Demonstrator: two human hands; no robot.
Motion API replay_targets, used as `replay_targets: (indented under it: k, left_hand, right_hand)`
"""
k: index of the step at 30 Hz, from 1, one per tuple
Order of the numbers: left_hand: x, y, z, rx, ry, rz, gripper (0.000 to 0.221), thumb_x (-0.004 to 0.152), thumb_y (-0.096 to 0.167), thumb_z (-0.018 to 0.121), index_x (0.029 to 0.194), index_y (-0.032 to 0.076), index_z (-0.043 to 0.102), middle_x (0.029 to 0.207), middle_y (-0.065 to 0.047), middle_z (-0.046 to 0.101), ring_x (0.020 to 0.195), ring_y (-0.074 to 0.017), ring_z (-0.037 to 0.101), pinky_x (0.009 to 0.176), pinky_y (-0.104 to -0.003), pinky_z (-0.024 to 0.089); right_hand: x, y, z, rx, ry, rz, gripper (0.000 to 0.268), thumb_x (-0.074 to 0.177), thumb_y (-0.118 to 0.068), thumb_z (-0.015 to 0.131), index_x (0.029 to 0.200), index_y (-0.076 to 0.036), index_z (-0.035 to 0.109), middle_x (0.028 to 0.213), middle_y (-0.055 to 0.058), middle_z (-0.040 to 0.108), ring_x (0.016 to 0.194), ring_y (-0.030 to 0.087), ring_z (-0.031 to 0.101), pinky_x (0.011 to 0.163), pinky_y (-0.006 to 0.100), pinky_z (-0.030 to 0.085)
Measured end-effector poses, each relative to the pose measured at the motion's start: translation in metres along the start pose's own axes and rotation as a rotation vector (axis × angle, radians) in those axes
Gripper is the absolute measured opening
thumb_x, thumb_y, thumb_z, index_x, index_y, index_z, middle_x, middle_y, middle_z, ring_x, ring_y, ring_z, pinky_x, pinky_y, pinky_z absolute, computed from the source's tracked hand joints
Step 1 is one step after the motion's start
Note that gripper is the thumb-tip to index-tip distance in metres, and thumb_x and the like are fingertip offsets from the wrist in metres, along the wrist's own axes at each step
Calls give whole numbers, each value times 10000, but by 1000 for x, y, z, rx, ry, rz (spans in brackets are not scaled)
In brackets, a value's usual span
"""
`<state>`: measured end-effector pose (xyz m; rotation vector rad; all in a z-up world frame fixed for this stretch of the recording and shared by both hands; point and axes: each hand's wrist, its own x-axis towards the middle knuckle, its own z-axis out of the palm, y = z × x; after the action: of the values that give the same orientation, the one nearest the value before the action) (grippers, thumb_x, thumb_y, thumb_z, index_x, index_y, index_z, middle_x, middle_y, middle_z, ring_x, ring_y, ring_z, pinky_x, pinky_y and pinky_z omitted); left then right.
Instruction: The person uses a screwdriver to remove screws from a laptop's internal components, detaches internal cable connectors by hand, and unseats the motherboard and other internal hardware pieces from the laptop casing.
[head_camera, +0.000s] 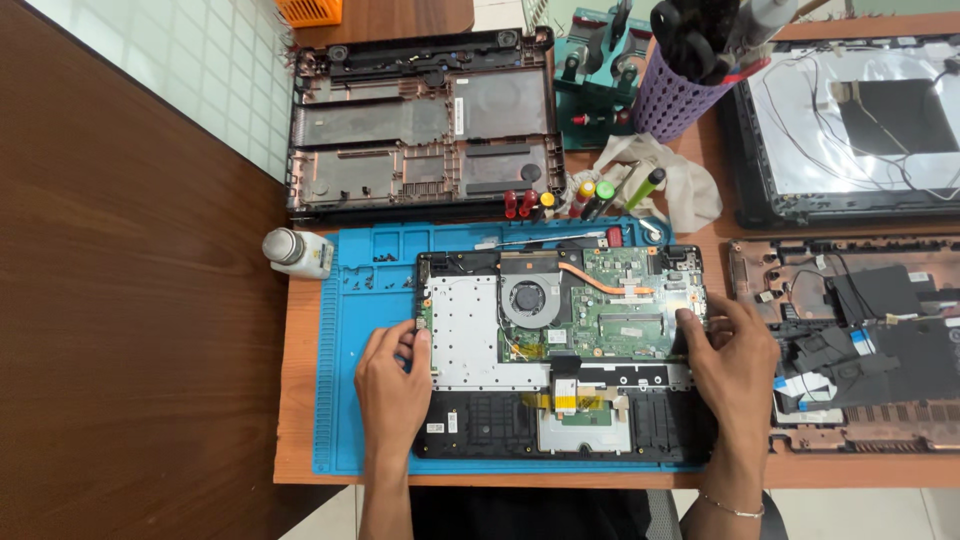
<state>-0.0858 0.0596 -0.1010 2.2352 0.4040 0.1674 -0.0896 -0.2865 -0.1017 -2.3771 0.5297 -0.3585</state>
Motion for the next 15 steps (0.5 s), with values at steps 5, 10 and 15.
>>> replay_targets:
  k: [5,10,15]
  left_hand:
    - [0,-1,2,-46,19,-34,283,904,200,712,1082,-17,748,890,-84,703,745,-178,651,705,-344,541]
    - [1,-4,4,-114,13,-85,305,907,218,712,1092,-24,739,892,-75,689,745,-168,629,653,-336,530]
    - [4,11,-5,-108,21,-80,307,917,220,706,1103,-21,741,897,-76,688,751,-164,628,652,-325,527]
  right_hand:
    - [0,-2,0,-9,23,-34,386,870,-201,816,1170,31,743,951,119,687,752,202,643,702,341,522]
    - [-1,-5,0,9,16,-23,378,871,-183,816,1175,28,742,948,113,685,751,199,636,693,340,519]
    - [1,-11,2,6,12,-33,370,863,-180,822,1170,13,749,971,112,697,772,192,649,705,332,526]
